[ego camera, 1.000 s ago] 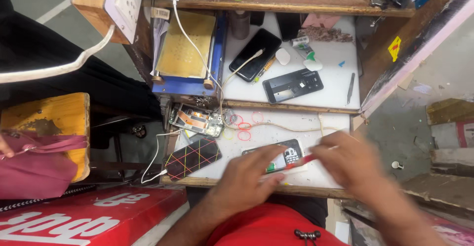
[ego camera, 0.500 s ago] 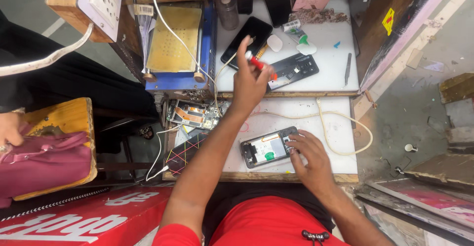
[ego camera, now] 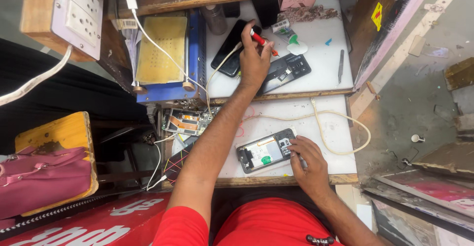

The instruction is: The person handles multiple smartphones, peeling protective film from a screen, and applying adhesive to the back of a phone chassis. They also count cash and handle a phone case during the process.

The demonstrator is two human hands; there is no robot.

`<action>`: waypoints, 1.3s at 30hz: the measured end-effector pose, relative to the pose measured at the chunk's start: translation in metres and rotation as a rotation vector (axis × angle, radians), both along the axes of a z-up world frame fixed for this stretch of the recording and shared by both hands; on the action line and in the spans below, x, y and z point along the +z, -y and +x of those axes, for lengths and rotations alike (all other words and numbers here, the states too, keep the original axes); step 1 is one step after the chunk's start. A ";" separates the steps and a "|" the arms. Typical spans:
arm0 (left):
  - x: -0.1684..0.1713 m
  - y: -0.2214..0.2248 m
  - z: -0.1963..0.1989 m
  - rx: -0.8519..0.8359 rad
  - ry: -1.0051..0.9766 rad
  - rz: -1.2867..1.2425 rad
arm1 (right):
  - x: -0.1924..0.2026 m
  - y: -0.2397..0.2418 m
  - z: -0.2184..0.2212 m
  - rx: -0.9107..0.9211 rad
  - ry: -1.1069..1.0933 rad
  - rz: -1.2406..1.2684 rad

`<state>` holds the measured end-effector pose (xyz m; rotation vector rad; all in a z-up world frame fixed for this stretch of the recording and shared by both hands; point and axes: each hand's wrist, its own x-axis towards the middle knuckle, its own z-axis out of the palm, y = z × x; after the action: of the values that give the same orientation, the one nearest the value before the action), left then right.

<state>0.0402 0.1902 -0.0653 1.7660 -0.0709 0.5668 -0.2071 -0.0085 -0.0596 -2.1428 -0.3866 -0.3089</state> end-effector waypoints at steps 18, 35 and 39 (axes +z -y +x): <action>-0.008 0.000 0.005 -0.029 -0.087 0.098 | -0.001 0.002 0.001 -0.002 -0.046 0.013; -0.010 -0.001 0.008 -0.014 -0.051 0.134 | 0.015 0.001 0.038 0.034 0.075 -0.127; -0.013 0.001 0.003 -0.037 -0.071 0.038 | 0.024 -0.002 0.096 0.050 0.133 -0.285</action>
<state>0.0428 0.1890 -0.0783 1.8168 -0.0656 0.4784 -0.1110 -0.0065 -0.0354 -2.3924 -0.5893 -0.3876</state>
